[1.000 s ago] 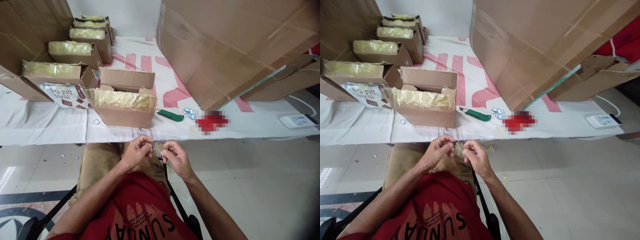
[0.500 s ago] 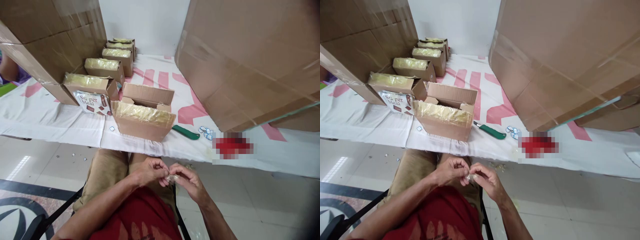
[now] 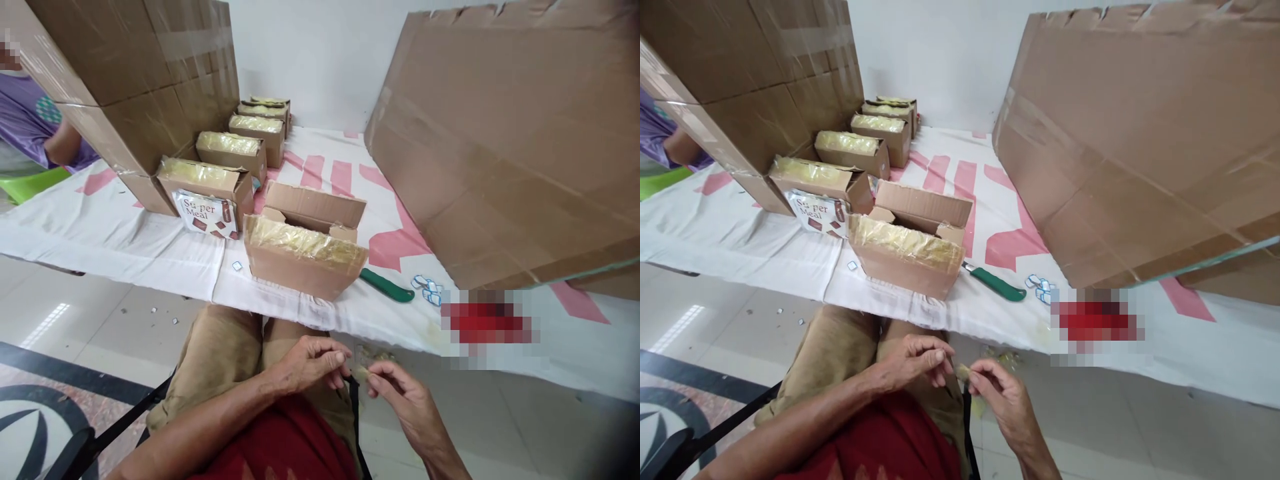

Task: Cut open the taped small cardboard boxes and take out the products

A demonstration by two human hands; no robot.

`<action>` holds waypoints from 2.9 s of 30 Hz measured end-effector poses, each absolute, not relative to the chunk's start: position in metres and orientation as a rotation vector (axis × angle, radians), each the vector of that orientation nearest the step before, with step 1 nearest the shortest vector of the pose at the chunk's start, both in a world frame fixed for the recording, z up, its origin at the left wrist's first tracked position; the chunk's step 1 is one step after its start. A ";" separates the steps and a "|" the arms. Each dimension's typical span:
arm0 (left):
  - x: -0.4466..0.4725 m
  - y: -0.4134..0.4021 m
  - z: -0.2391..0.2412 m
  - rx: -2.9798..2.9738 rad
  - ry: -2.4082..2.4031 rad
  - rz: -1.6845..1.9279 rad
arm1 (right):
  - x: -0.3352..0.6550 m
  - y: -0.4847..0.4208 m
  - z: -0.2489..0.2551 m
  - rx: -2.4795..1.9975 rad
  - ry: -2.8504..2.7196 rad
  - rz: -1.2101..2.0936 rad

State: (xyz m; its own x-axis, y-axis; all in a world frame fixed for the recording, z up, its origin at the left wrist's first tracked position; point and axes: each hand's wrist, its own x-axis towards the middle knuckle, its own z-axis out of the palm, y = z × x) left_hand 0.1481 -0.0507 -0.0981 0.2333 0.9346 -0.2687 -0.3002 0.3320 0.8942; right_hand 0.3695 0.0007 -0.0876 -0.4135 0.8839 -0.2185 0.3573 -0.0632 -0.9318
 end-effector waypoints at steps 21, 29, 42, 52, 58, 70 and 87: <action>-0.030 0.007 -0.001 1.209 1.665 1.795 | 0.263 0.030 -0.019 -0.806 -2.075 0.571; 0.011 -0.048 0.017 1.428 2.135 1.658 | 0.219 0.053 -0.006 -0.751 -2.056 0.421; 0.009 -0.020 0.038 1.193 1.748 1.560 | 0.207 0.072 -0.008 -0.754 -1.731 0.972; -0.001 -0.010 0.039 1.020 1.485 1.532 | 0.215 0.099 0.000 -0.551 -2.185 -0.042; -0.008 -0.009 0.041 1.071 1.477 1.464 | 0.210 0.120 0.009 -0.409 -2.269 -0.210; -0.008 -0.010 0.045 1.144 1.493 1.381 | 0.203 0.119 0.011 -0.511 -2.244 0.080; -0.009 -0.007 0.045 1.163 1.591 1.373 | 0.210 0.132 0.026 -0.121 -2.317 -0.441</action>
State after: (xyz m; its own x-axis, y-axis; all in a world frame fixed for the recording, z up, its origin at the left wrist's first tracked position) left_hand -0.0089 -0.0074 0.0449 -0.3311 0.9429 0.0351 0.1728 0.0241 0.9847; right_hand 0.2102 0.1321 0.0262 -0.7063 -0.0454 0.7065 0.2175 0.9358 0.2775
